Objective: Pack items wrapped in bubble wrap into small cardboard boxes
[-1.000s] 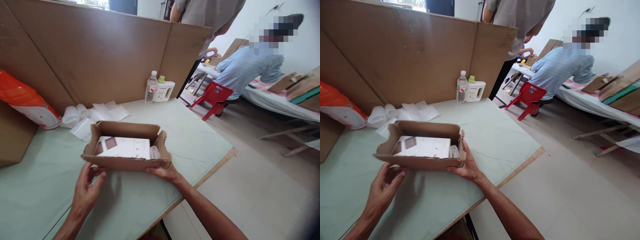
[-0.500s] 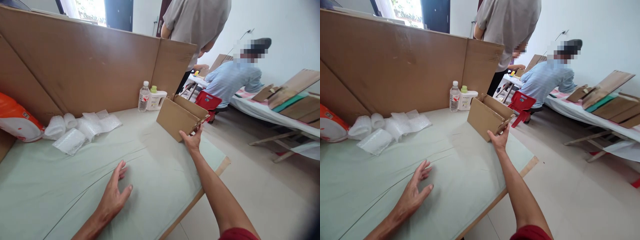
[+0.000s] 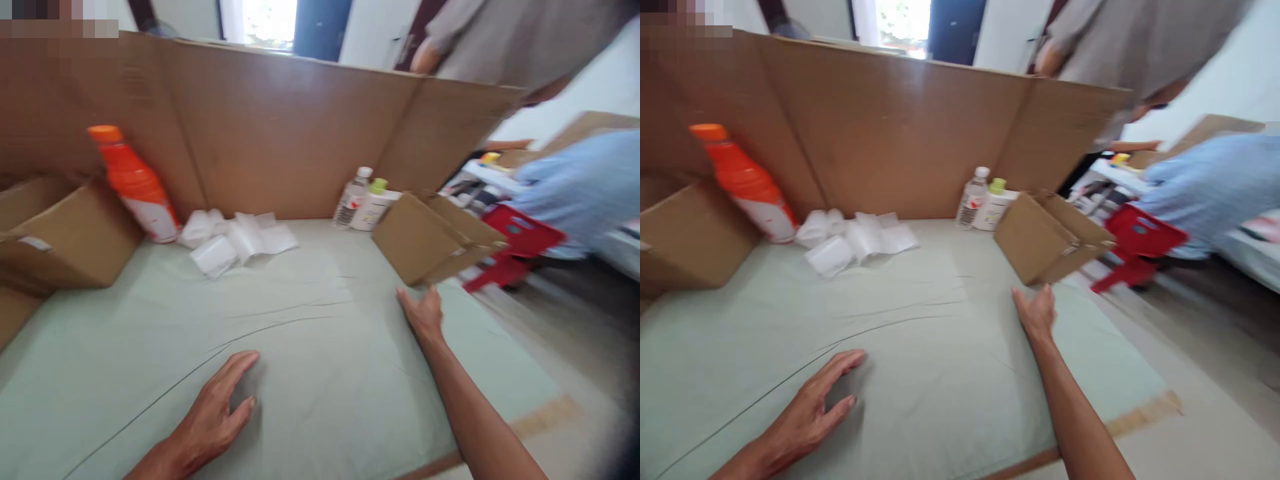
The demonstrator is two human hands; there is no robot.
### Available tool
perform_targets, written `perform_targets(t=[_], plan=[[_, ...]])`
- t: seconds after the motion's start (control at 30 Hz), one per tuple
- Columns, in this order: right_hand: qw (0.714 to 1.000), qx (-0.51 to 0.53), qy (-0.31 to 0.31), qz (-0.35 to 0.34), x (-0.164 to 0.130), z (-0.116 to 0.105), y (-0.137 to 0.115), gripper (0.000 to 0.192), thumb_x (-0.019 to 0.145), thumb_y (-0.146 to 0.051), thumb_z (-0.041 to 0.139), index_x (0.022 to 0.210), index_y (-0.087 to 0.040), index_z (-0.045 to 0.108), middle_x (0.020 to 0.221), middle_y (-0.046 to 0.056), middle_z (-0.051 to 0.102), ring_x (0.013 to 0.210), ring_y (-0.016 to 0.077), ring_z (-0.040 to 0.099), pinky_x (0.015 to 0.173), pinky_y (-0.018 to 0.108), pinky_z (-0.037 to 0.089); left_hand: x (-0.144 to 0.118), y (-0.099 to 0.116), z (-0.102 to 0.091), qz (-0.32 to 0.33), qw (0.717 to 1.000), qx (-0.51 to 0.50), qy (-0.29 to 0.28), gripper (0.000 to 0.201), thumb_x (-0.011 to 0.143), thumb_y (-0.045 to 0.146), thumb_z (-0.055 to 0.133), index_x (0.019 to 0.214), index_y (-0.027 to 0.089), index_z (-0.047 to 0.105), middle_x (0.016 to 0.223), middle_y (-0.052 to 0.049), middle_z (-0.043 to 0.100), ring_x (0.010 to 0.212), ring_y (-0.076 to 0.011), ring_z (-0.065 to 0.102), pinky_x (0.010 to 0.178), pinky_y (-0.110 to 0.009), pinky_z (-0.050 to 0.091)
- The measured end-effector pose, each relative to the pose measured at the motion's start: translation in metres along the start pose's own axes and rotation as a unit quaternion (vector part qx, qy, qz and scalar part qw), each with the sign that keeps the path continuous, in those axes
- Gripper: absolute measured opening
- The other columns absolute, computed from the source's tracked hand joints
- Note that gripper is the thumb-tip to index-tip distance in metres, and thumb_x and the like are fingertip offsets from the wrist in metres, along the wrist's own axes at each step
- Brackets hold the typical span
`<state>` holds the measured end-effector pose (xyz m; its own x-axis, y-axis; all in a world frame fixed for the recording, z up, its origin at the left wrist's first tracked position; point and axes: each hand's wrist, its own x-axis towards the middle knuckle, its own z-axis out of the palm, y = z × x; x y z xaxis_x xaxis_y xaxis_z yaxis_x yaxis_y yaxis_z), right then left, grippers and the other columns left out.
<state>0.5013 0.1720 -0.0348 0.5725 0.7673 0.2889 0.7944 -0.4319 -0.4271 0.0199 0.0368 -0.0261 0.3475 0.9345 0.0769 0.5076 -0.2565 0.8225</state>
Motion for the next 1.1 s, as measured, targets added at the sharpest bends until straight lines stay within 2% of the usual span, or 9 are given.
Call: perform_targets(t=[0.07,0.17,0.27,0.37,0.5,0.63,0.83,1.03,1.1], plan=[[0.997,-0.009,-0.065,-0.041,-0.027,0.012,-0.002,0.070,0.082,-0.055,0.050,0.133,-0.007,0.057,0.147,0.030,0.050,0.139,0.0456,0.045,0.109,0.063,0.038,-0.003,0.006,-0.009,-0.008,1.000,-0.008,-0.013,0.055,0.083,0.020,0.059,0.137,0.029,0.061,0.139,-0.009,0.064,0.126,-0.0273,0.063,0.104,-0.042,0.056],[0.968,-0.023,-0.106,-0.224,-0.076,0.029,-0.021,0.058,0.091,-0.056,0.039,0.129,-0.020,0.064,0.146,0.019,0.056,0.136,0.0409,0.051,0.106,0.063,0.043,-0.003,0.002,-0.033,-0.025,0.999,0.013,0.023,0.055,0.081,0.018,0.058,0.136,0.027,0.062,0.141,-0.010,0.062,0.127,-0.0278,0.062,0.101,-0.043,0.058],[0.906,0.024,-0.106,-0.409,-0.138,0.034,-0.057,0.052,0.096,-0.048,0.040,0.137,-0.024,0.061,0.146,0.015,0.060,0.135,0.0359,0.055,0.104,0.056,0.049,0.003,-0.010,-0.082,-0.014,0.983,0.105,0.148,0.050,0.084,0.021,0.057,0.134,0.024,0.063,0.143,-0.014,0.060,0.131,-0.0297,0.057,0.109,-0.049,0.050],[0.820,0.064,-0.122,-0.556,-0.195,0.027,-0.096,0.055,0.096,-0.041,0.050,0.150,-0.030,0.051,0.149,0.008,0.058,0.133,0.0321,0.058,0.102,0.049,0.052,0.020,-0.022,-0.155,-0.004,0.926,0.219,0.308,0.048,0.087,0.026,0.056,0.135,0.022,0.060,0.144,-0.015,0.057,0.136,-0.0312,0.051,0.116,-0.054,0.039],[0.763,0.074,-0.133,-0.628,-0.229,0.013,-0.127,0.070,0.094,-0.036,0.056,0.160,-0.032,0.033,0.154,0.006,0.051,0.132,0.0304,0.059,0.101,0.044,0.055,0.064,-0.035,-0.255,-0.036,0.835,0.306,0.456,0.064,0.085,0.026,0.057,0.146,0.012,0.044,0.151,-0.020,0.047,0.144,-0.0342,0.040,0.120,-0.053,0.028],[0.770,0.071,-0.129,-0.621,-0.226,0.008,-0.131,0.070,0.095,-0.038,0.057,0.160,-0.031,0.032,0.152,0.007,0.054,0.130,0.0313,0.061,0.096,0.045,0.059,0.101,-0.048,-0.311,-0.153,0.830,0.332,0.422,0.069,0.083,0.018,0.053,0.149,0.003,0.036,0.132,-0.026,0.061,0.132,-0.0405,0.050,0.111,-0.059,0.033],[0.770,0.089,-0.132,-0.618,-0.223,0.015,-0.127,0.059,0.095,-0.037,0.057,0.152,-0.029,0.048,0.145,0.009,0.060,0.127,0.0316,0.064,0.096,0.045,0.060,0.075,-0.044,-0.308,-0.148,0.853,0.342,0.367,0.059,0.080,0.009,0.046,0.139,0.008,0.051,0.118,-0.020,0.068,0.115,-0.0348,0.062,0.105,-0.053,0.042],[0.786,0.125,-0.176,-0.579,-0.221,0.009,-0.130,0.045,0.095,-0.044,0.059,0.136,-0.028,0.065,0.141,0.009,0.064,0.125,0.0322,0.065,0.096,0.046,0.059,-0.065,-0.019,-0.251,0.024,0.852,0.358,0.381,0.049,0.086,0.019,0.053,0.135,0.021,0.056,0.121,-0.009,0.069,0.117,-0.0280,0.062,0.109,-0.048,0.046],[0.800,0.146,-0.228,-0.535,-0.217,-0.004,-0.143,0.036,0.096,-0.045,0.058,0.124,-0.028,0.072,0.130,0.009,0.071,0.117,0.0307,0.069,0.094,0.046,0.060,-0.124,-0.021,-0.226,0.014,0.835,0.341,0.432,0.048,0.081,0.020,0.064,0.128,0.029,0.061,0.123,-0.004,0.068,0.125,-0.0296,0.058,0.115,-0.051,0.041]])
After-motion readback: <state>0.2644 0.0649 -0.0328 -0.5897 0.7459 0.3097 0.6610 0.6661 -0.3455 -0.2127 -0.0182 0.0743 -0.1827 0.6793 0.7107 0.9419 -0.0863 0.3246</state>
